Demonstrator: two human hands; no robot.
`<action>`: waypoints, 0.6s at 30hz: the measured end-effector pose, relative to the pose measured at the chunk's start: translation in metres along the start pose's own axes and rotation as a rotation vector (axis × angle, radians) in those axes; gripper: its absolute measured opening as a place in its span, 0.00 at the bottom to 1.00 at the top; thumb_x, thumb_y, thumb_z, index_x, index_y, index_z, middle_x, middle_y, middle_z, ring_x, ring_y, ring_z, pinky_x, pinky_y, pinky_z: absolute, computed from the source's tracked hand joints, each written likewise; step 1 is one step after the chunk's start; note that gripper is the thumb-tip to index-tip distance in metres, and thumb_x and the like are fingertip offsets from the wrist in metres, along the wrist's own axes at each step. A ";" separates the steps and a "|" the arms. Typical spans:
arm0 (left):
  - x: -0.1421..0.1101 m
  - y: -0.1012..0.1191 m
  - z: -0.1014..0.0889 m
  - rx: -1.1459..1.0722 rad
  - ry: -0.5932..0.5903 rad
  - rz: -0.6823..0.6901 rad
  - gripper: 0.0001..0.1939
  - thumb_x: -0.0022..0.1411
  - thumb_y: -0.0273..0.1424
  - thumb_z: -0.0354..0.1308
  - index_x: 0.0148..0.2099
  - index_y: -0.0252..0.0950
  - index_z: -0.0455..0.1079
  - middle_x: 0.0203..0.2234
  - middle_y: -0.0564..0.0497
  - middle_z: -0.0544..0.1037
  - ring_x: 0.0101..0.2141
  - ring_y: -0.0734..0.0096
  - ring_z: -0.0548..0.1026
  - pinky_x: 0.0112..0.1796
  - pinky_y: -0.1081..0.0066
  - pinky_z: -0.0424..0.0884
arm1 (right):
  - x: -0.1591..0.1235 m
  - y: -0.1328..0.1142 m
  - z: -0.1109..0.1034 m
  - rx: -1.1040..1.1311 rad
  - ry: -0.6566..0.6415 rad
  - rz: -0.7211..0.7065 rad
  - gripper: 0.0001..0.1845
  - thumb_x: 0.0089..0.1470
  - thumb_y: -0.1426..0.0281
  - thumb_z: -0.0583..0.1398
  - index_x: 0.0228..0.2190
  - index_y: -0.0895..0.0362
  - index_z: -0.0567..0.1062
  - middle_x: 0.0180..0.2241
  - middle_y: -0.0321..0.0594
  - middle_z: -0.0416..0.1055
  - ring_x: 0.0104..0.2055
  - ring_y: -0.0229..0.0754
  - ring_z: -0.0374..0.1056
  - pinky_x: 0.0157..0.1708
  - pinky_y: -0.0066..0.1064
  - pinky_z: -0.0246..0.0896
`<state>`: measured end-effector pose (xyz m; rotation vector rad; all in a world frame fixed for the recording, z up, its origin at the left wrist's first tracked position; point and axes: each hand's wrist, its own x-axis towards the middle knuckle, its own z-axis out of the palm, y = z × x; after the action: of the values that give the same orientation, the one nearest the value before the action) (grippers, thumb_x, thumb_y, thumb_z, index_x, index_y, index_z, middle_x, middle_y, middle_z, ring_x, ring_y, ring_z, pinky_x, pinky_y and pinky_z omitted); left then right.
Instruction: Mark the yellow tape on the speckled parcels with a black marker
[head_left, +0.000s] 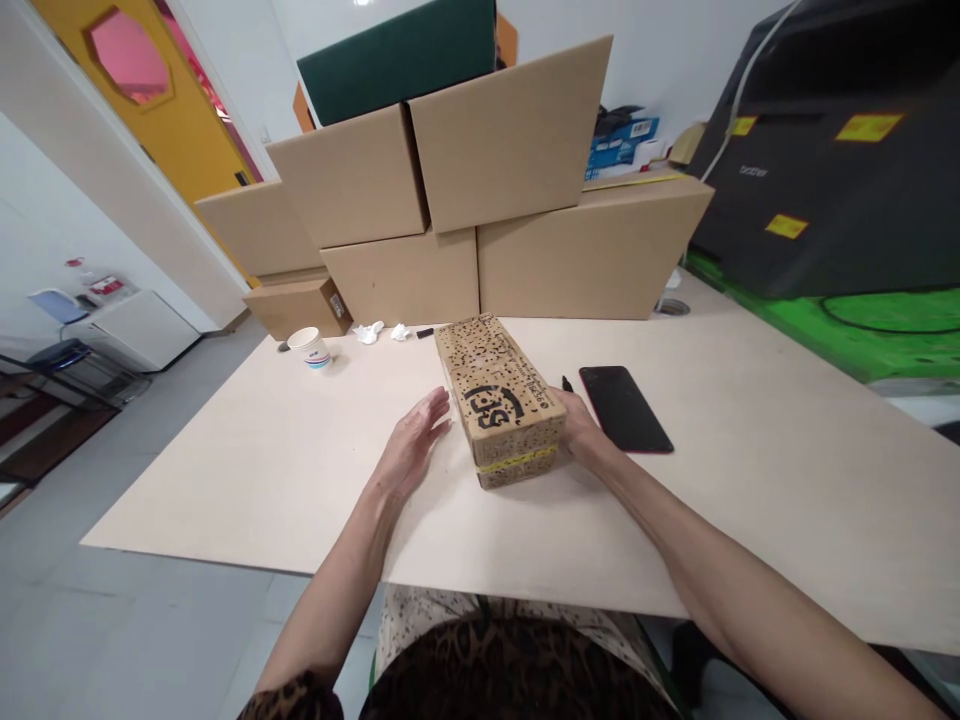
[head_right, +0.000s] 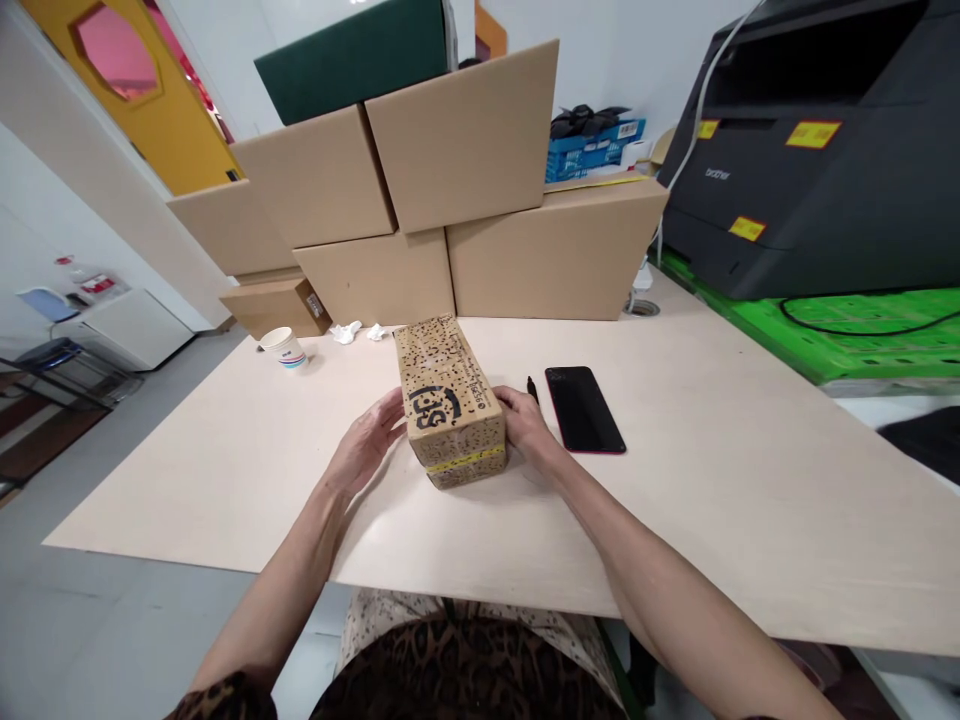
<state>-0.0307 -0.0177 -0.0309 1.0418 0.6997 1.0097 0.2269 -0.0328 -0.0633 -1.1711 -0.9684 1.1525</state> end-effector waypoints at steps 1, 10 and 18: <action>0.000 -0.002 -0.001 0.030 -0.001 -0.037 0.31 0.57 0.51 0.68 0.58 0.39 0.76 0.66 0.41 0.69 0.67 0.43 0.61 0.64 0.49 0.58 | -0.002 -0.001 0.001 0.015 0.002 0.007 0.22 0.39 0.51 0.71 0.32 0.54 0.83 0.33 0.40 0.82 0.43 0.55 0.77 0.43 0.43 0.72; -0.004 0.003 0.005 0.085 -0.143 0.148 0.35 0.58 0.51 0.67 0.65 0.48 0.70 0.72 0.52 0.57 0.73 0.48 0.46 0.69 0.53 0.47 | -0.022 -0.025 0.012 0.244 -0.173 -0.114 0.25 0.56 0.45 0.59 0.46 0.46 0.79 0.50 0.35 0.80 0.62 0.51 0.69 0.57 0.43 0.67; -0.010 0.008 0.005 0.000 -0.148 0.262 0.31 0.57 0.48 0.68 0.60 0.44 0.75 0.71 0.49 0.61 0.72 0.47 0.50 0.69 0.53 0.49 | -0.031 -0.039 0.016 0.321 -0.168 -0.177 0.27 0.59 0.44 0.54 0.48 0.47 0.77 0.56 0.38 0.76 0.66 0.51 0.64 0.64 0.46 0.61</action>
<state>-0.0328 -0.0273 -0.0212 1.2161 0.4492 1.1431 0.2123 -0.0608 -0.0217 -0.7266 -0.9507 1.2237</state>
